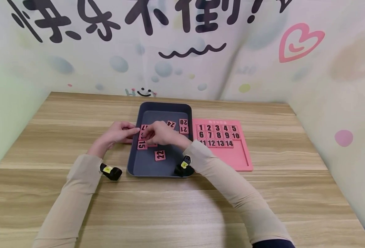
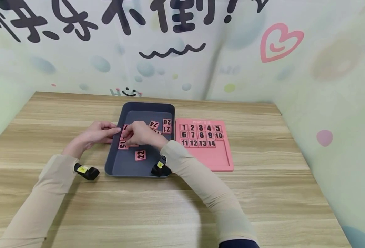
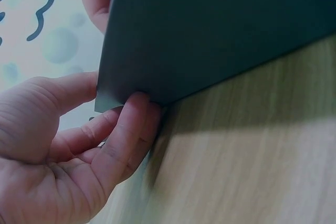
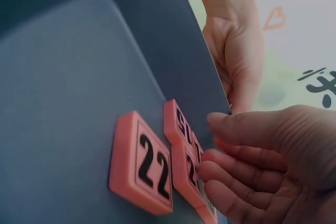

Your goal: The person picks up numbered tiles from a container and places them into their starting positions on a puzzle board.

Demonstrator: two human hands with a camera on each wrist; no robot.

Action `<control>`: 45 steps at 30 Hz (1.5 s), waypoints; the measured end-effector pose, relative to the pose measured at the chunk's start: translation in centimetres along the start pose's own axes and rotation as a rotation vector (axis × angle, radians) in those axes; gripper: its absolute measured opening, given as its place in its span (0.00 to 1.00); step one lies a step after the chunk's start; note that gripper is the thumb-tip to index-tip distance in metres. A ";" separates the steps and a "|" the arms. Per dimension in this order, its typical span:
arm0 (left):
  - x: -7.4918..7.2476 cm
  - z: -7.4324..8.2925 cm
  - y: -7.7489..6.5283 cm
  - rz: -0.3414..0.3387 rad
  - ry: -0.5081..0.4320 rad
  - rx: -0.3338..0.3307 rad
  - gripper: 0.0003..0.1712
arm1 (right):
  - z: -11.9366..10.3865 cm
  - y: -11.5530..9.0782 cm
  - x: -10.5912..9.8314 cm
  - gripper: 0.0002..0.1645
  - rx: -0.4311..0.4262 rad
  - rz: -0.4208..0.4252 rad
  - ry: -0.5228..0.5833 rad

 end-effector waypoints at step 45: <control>0.2 0.1 -0.2 -0.003 -0.017 -0.005 0.23 | -1.8 -1.7 -2.7 0.16 -0.081 0.029 -0.197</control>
Point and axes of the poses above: each hand's wrist, its own y-axis towards the middle knuckle, its own x-axis out of the palm, z = x × y, the point moved 6 cm from there along y, towards the middle knuckle, and after that the axes turned 5 degrees about z, right-handed, at the moved point
